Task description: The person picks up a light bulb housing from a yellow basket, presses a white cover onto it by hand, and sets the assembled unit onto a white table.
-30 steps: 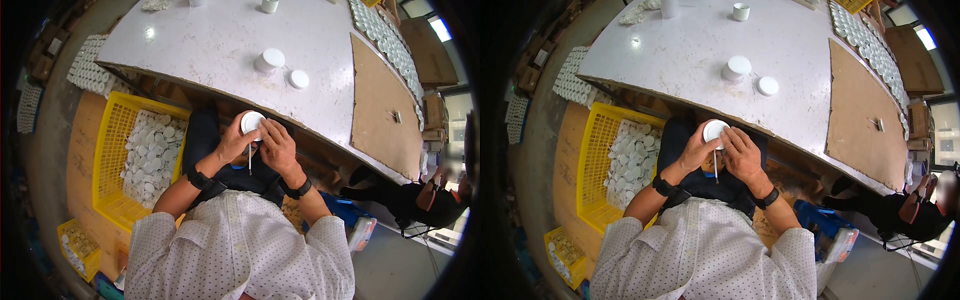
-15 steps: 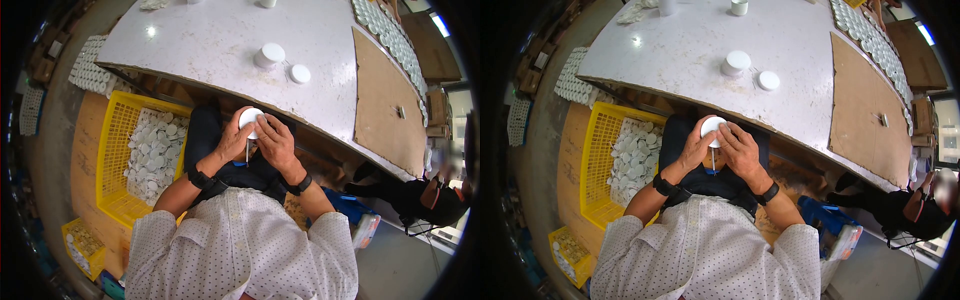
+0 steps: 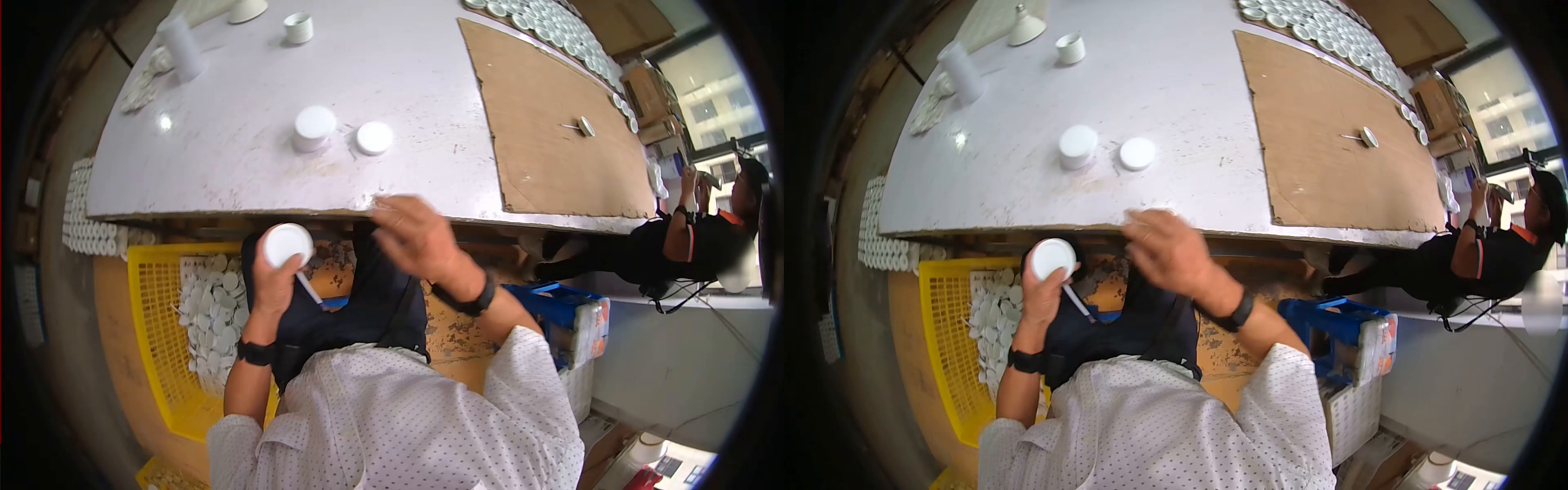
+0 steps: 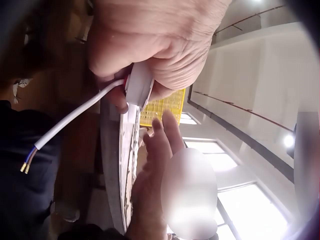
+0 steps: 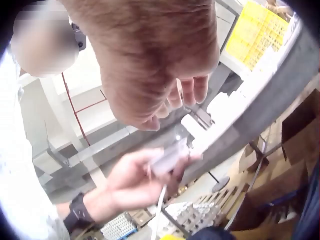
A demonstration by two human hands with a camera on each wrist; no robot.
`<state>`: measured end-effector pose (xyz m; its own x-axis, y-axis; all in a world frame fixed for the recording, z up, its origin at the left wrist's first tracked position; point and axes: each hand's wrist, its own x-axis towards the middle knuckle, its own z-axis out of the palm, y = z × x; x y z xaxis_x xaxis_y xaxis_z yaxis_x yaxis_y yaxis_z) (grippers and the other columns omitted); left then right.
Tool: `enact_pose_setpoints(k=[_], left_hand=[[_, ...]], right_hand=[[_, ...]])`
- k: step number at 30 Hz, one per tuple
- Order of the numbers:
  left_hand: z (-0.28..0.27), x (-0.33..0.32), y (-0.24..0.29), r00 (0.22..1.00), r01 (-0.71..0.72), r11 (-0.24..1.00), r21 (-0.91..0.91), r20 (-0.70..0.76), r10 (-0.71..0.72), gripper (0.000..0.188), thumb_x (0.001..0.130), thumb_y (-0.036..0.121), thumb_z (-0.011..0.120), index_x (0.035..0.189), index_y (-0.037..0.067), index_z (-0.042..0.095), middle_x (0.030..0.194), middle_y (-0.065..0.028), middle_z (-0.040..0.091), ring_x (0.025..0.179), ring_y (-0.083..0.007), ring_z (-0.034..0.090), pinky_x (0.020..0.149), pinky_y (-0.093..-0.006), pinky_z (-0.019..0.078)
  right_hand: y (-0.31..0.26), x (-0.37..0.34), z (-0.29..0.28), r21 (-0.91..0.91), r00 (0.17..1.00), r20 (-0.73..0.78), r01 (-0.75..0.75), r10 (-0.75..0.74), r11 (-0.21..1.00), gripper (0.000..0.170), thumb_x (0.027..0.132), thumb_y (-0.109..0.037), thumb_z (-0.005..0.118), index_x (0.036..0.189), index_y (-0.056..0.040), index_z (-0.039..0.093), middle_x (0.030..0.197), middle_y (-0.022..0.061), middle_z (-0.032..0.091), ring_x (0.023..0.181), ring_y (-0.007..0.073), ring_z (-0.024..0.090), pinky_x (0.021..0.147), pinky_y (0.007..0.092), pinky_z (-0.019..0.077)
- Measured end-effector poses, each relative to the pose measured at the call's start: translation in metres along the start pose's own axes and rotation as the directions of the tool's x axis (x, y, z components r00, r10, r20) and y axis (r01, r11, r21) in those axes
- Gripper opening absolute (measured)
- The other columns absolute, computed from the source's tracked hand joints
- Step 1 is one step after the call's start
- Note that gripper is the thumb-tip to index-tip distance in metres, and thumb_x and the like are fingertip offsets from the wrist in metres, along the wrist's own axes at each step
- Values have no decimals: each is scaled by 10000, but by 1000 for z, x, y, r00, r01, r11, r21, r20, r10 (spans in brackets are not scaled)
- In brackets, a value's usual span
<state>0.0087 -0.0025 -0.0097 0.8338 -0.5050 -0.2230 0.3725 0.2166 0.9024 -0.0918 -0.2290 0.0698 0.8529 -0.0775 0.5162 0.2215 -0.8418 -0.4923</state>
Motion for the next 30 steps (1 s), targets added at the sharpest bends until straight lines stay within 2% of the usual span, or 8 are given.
enact_pose_setpoints(k=[7,11,15,17,18,21,27,30], left_hand=[[-112,-4,7,898,144,977,159,-437,-61,344,833,98,523,1151,20,420,972,-113,558,791,-253,612,568,-283,477],[-205,-16,-23,683,322,916,242,-729,-48,378,846,236,528,1168,50,459,1022,-94,554,880,-214,568,688,-306,470],[-304,-56,-60,701,503,733,459,-712,-36,347,808,99,469,1144,14,469,979,-100,560,808,-214,567,609,-312,475],[-301,-80,-56,654,582,737,344,-736,-173,364,724,32,438,1080,58,510,896,-89,570,707,-200,562,541,-311,464],[-294,-87,-48,590,724,580,373,-771,-240,357,700,43,456,1051,57,521,864,-91,576,691,-206,568,507,-311,454],[-293,-112,-51,574,738,583,340,-770,-277,355,693,76,487,1046,54,522,840,-91,582,666,-214,568,469,-316,432],[-289,-109,-67,495,748,624,226,-816,-298,377,697,94,526,1072,59,519,825,-73,567,625,-195,538,429,-291,391],[-291,-101,-72,502,764,588,265,-817,-284,343,748,148,539,1079,58,515,824,-70,568,645,-192,534,467,-325,403]], right_hand=[[188,5,-131,-411,797,-175,-592,578,693,218,794,-159,549,990,-90,614,902,154,614,758,309,603,672,367,486],[294,-19,-198,-752,701,-183,-551,689,361,279,826,-154,437,1059,-101,579,988,167,592,903,322,574,771,395,464],[337,-37,-218,-796,687,-259,-550,679,253,339,811,-73,377,1093,-104,563,1133,128,535,1012,307,526,839,395,441],[320,-14,-217,-846,547,-229,-521,805,113,365,812,-51,387,1143,-116,526,1224,102,479,1080,286,488,861,386,434],[327,-13,-218,-867,537,-213,-490,817,96,361,820,-59,400,1156,-129,513,1242,99,465,1071,286,496,850,386,442],[352,-16,-219,-929,615,-137,-351,776,114,213,830,-94,411,972,-99,569,1010,83,588,928,287,571,744,401,471],[362,-5,-218,-967,593,-80,-242,801,83,189,818,-124,434,884,-92,608,971,72,600,922,269,569,758,381,464],[347,-8,-213,-946,749,18,-201,662,253,169,813,-140,451,861,-94,606,934,88,606,880,270,575,762,380,460]])
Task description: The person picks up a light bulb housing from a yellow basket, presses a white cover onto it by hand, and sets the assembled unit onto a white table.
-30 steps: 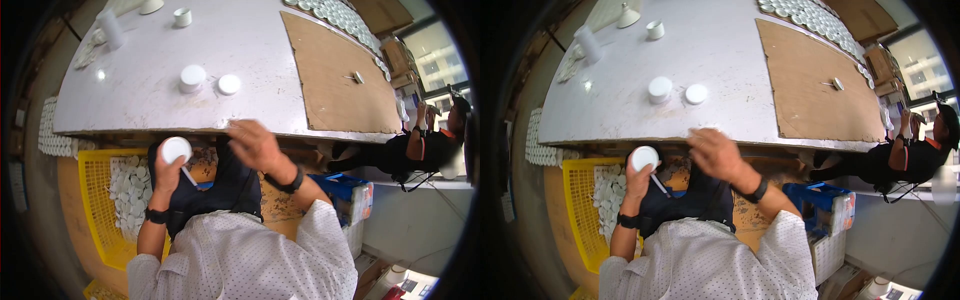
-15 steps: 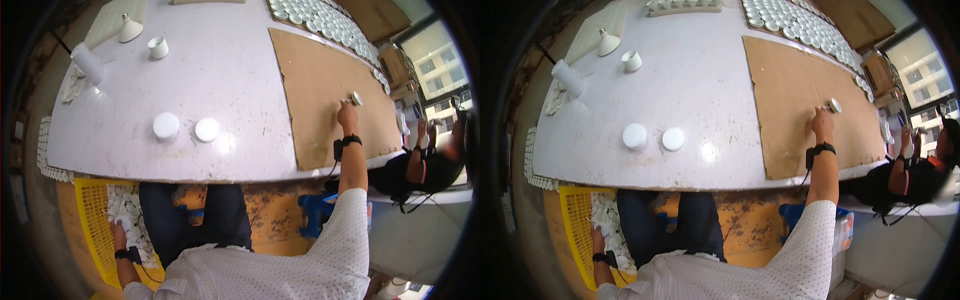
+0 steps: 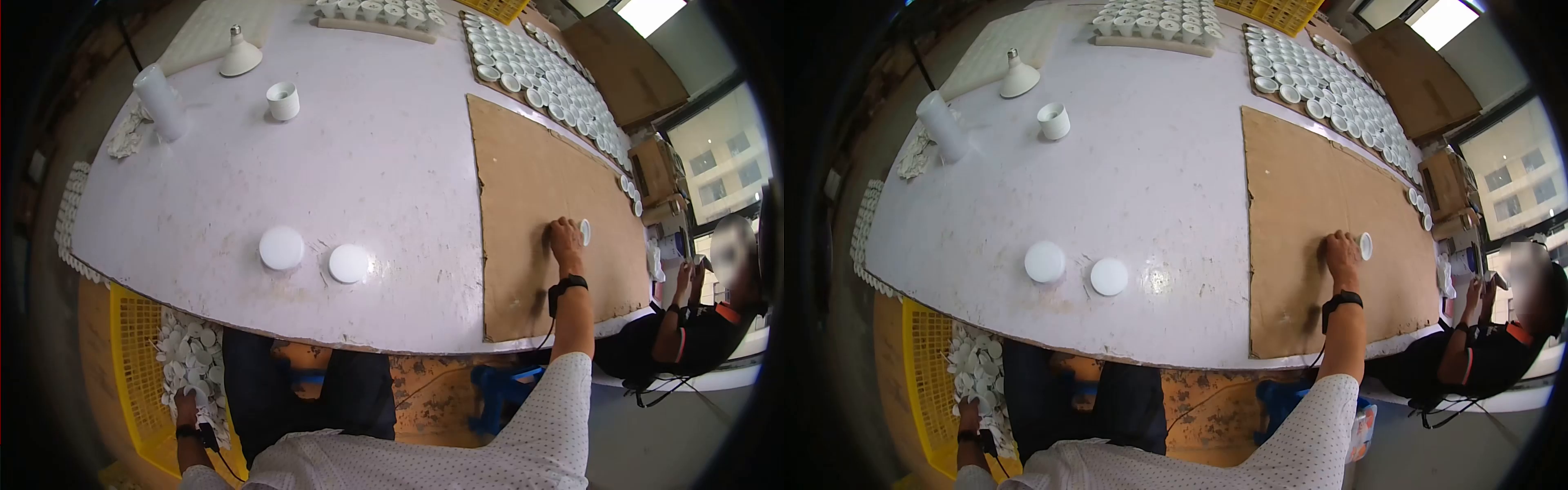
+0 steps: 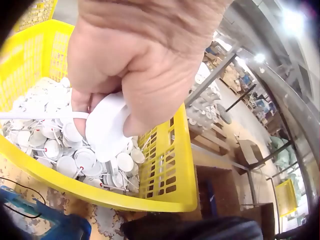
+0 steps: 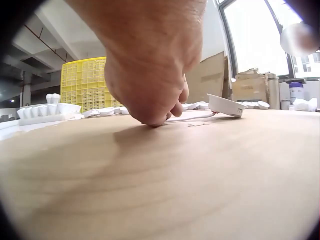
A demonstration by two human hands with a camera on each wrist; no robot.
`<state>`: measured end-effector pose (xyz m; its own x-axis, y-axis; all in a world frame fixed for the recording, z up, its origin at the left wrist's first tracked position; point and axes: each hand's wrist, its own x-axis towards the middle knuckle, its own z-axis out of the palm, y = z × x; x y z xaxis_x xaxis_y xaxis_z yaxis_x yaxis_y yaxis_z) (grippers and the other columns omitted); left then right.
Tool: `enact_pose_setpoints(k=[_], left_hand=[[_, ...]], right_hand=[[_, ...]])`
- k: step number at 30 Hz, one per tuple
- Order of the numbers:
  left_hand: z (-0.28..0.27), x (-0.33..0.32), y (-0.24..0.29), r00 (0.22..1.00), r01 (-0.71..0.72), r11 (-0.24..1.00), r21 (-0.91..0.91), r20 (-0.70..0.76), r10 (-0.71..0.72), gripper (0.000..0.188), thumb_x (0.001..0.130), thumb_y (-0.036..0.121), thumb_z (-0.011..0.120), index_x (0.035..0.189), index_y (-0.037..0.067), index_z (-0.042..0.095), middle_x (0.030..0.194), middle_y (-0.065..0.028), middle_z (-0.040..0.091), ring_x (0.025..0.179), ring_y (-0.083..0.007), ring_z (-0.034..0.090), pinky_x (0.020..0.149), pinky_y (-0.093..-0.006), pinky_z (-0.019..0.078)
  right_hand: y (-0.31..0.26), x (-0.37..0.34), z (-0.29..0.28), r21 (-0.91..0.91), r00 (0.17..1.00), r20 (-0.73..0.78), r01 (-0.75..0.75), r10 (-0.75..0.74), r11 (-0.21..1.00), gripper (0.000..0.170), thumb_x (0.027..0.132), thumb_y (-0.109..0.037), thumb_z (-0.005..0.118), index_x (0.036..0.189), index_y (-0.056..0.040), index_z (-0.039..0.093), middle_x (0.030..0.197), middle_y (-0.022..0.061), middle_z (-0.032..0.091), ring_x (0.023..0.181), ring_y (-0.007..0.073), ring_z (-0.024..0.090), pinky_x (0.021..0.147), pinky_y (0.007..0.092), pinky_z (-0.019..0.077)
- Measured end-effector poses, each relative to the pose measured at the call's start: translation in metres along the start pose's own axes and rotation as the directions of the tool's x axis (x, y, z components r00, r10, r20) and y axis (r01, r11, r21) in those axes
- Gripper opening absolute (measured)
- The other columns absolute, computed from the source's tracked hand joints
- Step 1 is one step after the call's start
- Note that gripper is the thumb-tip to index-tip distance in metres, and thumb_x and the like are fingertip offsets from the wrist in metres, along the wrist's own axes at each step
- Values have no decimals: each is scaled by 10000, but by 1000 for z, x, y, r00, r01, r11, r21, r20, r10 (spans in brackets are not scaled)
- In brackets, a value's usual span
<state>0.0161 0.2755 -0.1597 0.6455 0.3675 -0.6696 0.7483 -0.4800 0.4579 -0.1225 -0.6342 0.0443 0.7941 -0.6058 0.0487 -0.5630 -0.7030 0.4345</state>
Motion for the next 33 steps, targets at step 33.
enact_pose_setpoints(k=[33], left_hand=[[-3,101,-82,976,-179,817,-549,2,216,382,761,73,551,1134,49,475,987,-72,553,829,-189,551,601,-299,442]], right_hand=[[-248,-277,-102,618,798,534,-593,-278,-516,131,874,-161,511,963,-69,533,640,16,573,503,78,511,451,173,379]])
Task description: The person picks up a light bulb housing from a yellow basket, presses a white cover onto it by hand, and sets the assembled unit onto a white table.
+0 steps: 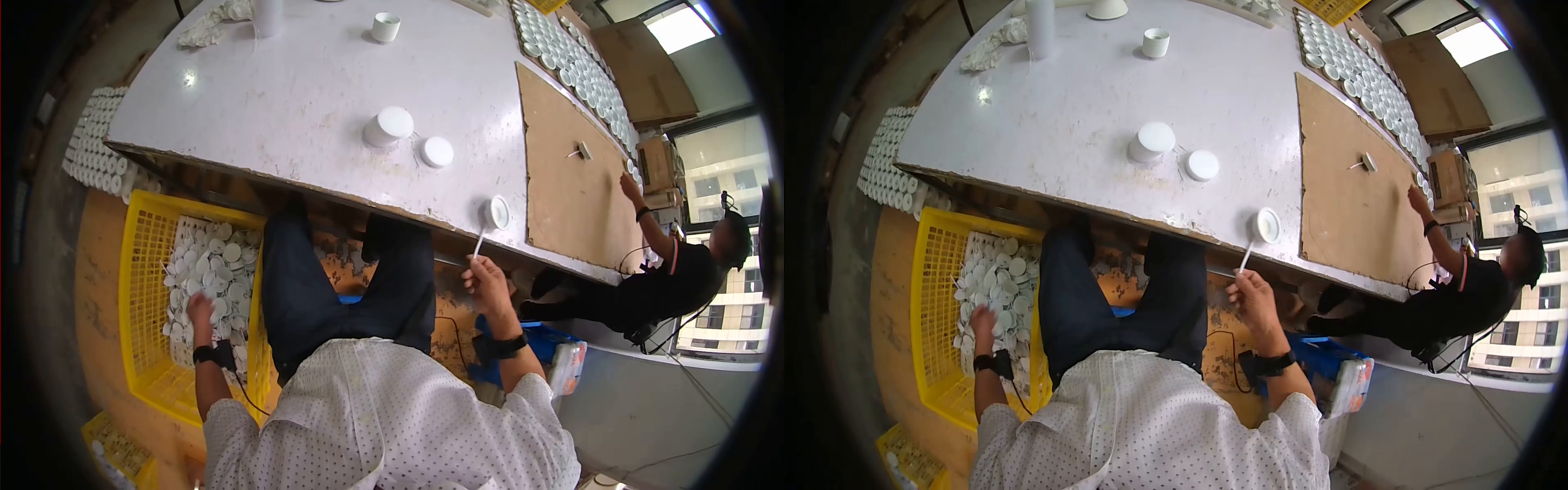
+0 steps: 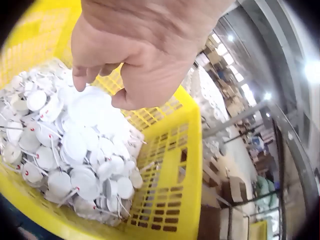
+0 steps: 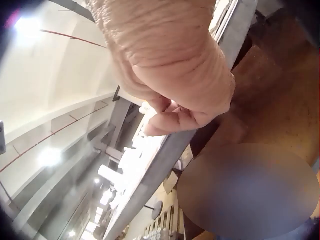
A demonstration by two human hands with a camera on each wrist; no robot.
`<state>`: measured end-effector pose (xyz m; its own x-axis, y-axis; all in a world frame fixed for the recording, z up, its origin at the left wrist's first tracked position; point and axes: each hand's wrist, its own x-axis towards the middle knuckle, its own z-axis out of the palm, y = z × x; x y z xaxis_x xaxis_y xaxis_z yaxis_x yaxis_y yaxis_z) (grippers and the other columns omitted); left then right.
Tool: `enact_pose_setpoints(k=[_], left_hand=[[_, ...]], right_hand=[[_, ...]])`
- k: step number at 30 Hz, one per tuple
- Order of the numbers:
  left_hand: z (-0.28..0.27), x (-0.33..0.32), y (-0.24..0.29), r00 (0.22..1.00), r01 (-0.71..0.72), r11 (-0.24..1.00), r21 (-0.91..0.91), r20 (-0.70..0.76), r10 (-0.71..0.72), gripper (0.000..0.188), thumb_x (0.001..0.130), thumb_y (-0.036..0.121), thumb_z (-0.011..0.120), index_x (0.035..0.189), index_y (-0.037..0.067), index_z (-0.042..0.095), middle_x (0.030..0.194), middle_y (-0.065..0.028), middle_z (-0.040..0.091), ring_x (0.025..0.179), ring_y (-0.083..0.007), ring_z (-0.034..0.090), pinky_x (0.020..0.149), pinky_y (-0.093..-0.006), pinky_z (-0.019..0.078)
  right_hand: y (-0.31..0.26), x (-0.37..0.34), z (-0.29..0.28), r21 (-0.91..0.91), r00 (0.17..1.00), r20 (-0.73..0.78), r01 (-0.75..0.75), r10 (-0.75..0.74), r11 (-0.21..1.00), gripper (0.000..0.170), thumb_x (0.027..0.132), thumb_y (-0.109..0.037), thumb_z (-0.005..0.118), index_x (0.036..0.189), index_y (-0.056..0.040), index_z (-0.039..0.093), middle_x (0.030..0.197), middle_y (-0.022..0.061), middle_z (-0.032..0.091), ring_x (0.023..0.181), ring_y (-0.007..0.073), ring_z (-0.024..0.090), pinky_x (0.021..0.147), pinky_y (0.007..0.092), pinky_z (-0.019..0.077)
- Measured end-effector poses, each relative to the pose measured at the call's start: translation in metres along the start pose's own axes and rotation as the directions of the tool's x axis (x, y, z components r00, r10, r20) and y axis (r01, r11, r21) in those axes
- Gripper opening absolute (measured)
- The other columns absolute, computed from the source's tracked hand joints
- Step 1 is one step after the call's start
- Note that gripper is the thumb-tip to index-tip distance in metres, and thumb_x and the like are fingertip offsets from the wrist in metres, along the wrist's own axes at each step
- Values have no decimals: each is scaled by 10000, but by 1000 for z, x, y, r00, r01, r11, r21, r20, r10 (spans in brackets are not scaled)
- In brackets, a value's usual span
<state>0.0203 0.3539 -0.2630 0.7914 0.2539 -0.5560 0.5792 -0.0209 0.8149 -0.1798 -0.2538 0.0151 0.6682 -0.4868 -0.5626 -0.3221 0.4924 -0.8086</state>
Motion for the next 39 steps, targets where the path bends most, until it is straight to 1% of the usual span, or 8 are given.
enact_pose_setpoints(k=[3,9,19,22,26,28,32,39], left_hand=[[135,-111,120,948,-117,993,15,299,108,352,763,103,606,1094,32,508,1026,-93,573,879,-160,575,679,-265,467],[291,-223,187,410,-76,980,-185,890,200,576,767,-29,589,1263,-4,299,1262,-219,395,1065,-253,506,851,-325,456],[332,-260,191,623,-373,898,-233,654,428,624,614,59,755,1130,-7,410,980,-79,553,904,-144,539,795,-266,449],[316,-237,180,650,-403,891,-207,621,439,597,613,46,745,1118,0,431,991,-73,557,900,-139,543,796,-267,447],[298,-238,187,659,-396,908,-134,648,383,580,602,41,741,1103,3,453,978,-67,566,906,-137,540,807,-267,443],[294,-240,178,652,-378,916,-137,662,368,572,596,35,738,1096,10,461,982,-63,567,906,-144,543,810,-274,444],[285,-239,173,674,-358,926,-122,652,347,559,593,32,738,1082,10,469,982,-66,568,908,-144,543,815,-273,441],[280,-240,178,662,-317,939,-133,678,319,540,598,40,737,1073,13,480,971,-64,572,901,-145,547,811,-272,444]], right_hand=[[14,-11,27,-46,997,66,-28,31,999,102,879,-151,502,942,-81,541,601,4,557,459,63,484,421,165,359],[41,-18,70,-169,969,240,-7,48,986,114,884,-157,494,948,-86,557,580,-8,550,444,39,464,401,155,343],[33,-27,105,-577,843,531,290,81,764,197,818,-158,597,946,-10,575,624,60,575,551,97,553,509,241,463],[-13,9,99,-676,779,438,614,-448,407,274,749,-242,659,879,-9,598,691,117,596,612,186,587,560,293,462],[-65,104,84,-781,697,127,509,-706,362,391,738,-279,653,942,41,556,717,108,609,602,173,587,564,284,466],[-91,136,97,-712,819,-24,389,-574,585,370,739,-240,666,904,70,547,673,84,574,544,123,540,485,236,436],[-92,155,99,-762,810,27,396,-586,513,398,722,-247,686,910,71,540,667,81,567,510,102,517,442,229,419],[-93,145,93,-561,873,-83,358,-481,746,271,738,-245,683,787,-24,533,599,15,506,438,68,424,393,198,346]])
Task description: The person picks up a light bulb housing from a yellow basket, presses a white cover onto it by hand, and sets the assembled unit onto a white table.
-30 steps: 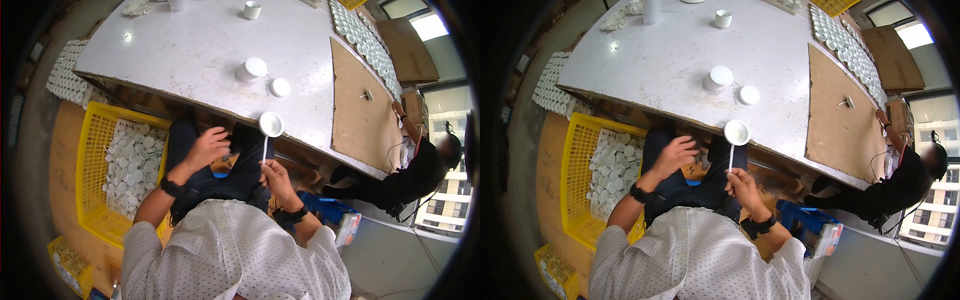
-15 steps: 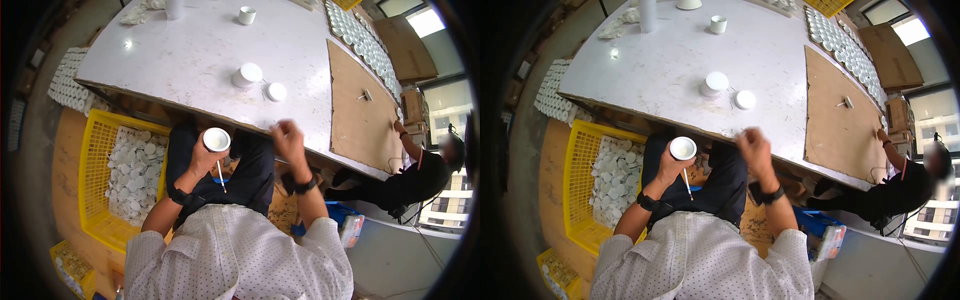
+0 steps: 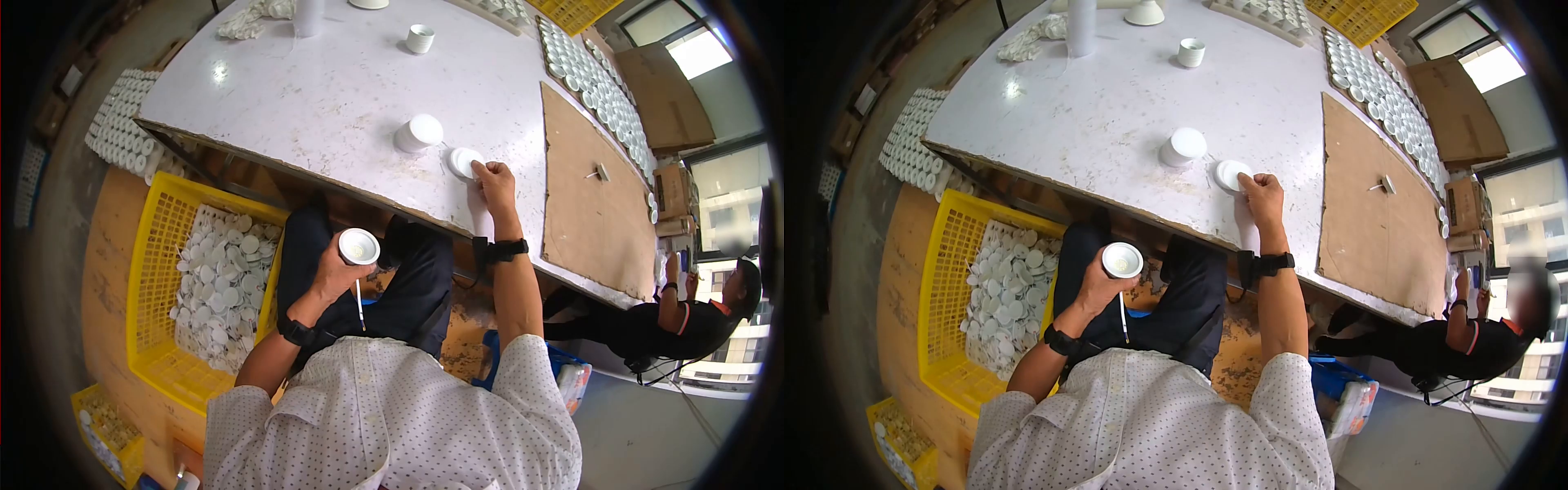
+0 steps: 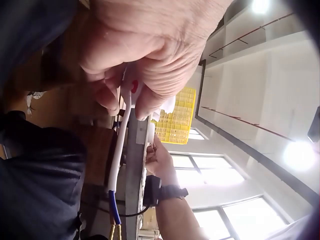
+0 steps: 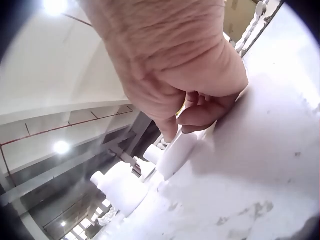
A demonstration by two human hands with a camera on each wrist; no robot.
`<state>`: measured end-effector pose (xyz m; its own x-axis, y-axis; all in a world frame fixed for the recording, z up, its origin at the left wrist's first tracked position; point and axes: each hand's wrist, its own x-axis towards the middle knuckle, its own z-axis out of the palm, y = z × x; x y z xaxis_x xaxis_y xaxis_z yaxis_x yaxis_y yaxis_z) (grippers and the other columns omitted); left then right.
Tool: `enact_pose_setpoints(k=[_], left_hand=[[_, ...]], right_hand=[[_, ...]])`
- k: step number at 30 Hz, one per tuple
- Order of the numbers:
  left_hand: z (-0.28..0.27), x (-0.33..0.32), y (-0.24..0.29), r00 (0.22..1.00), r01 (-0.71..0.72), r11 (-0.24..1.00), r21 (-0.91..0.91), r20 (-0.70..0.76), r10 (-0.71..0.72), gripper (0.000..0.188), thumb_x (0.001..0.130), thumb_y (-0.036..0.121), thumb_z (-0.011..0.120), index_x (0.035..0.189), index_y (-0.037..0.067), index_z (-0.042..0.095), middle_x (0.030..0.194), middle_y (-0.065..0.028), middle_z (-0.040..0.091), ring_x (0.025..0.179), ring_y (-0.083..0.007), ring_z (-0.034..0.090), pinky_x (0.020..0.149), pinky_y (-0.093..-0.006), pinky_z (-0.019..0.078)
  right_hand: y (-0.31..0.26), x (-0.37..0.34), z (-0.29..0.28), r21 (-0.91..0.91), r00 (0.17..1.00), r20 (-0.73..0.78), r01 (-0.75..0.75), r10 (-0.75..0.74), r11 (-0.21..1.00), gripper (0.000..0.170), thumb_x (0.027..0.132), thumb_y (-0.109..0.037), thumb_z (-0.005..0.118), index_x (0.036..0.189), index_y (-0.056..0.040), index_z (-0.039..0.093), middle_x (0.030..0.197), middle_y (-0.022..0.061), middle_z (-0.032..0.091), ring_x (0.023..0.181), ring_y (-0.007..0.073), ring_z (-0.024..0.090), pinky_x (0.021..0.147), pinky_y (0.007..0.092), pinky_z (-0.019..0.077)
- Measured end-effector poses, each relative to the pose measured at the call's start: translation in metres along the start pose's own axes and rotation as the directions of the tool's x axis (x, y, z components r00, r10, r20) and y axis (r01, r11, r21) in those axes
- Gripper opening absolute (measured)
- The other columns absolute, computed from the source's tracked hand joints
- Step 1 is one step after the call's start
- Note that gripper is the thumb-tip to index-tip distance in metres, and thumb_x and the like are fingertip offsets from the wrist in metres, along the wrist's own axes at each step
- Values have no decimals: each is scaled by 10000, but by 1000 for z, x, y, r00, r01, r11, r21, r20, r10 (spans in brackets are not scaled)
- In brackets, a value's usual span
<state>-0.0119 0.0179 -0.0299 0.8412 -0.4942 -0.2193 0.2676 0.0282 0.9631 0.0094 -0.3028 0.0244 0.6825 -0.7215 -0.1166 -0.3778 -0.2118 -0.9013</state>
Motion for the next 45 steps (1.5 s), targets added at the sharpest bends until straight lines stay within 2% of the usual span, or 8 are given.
enact_pose_setpoints(k=[10,17,19,21,25,27,30,45], left_hand=[[3,0,2,999,-10,999,-49,48,13,564,603,38,737,1095,13,463,970,-73,567,897,-140,545,790,-265,458],[17,7,36,983,41,981,-191,181,-6,607,675,-71,634,1198,17,339,1035,-98,518,888,-195,583,718,-284,510],[21,12,36,977,55,970,-235,214,-3,650,681,-113,599,1240,35,300,1056,-116,523,876,-236,604,623,-258,511],[26,14,38,970,97,965,-245,239,-37,672,676,-115,599,1251,38,288,1073,-113,513,906,-242,594,665,-277,514],[34,18,27,955,80,953,-293,295,10,692,678,-80,628,1265,37,280,1113,-100,483,964,-216,556,805,-307,475],[36,21,18,954,-85,976,-201,268,138,674,695,-22,654,1260,25,288,1120,-91,475,983,-182,523,815,-291,467],[37,15,30,961,30,975,-222,276,34,585,763,86,632,1245,14,308,1124,-93,471,1026,-161,481,828,-275,457],[36,9,32,971,-129,990,-60,194,138,396,878,150,449,1233,13,342,1143,-126,478,1024,-181,494,848,-283,442]], right_hand=[[10,-33,-12,514,958,267,-230,101,827,158,860,-179,531,820,-27,515,665,22,533,548,75,500,467,174,384],[6,-91,0,575,933,348,-286,87,766,124,865,-105,485,918,-3,531,742,68,602,594,89,546,482,185,398],[14,-106,3,509,929,369,-233,34,828,156,854,-72,473,952,21,550,747,82,619,622,114,570,529,208,430],[1,-136,14,54,971,115,204,-209,977,178,847,-47,465,972,14,575,743,91,628,658,131,589,597,244,466],[5,-157,24,-248,561,252,825,-788,508,308,695,68,568,981,-40,607,901,104,628,802,232,618,700,301,496],[8,-164,29,-242,546,286,836,-788,492,404,617,87,571,996,-48,600,995,99,603,872,277,590,729,336,497],[11,-167,32,-237,478,376,878,-794,416,519,547,63,570,1053,-50,566,1111,116,545,965,297,547,777,338,482],[9,-175,42,-242,447,326,891,-833,384,412,592,-48,687,997,-46,608,1122,78,561,1012,312,515,800,347,453]])
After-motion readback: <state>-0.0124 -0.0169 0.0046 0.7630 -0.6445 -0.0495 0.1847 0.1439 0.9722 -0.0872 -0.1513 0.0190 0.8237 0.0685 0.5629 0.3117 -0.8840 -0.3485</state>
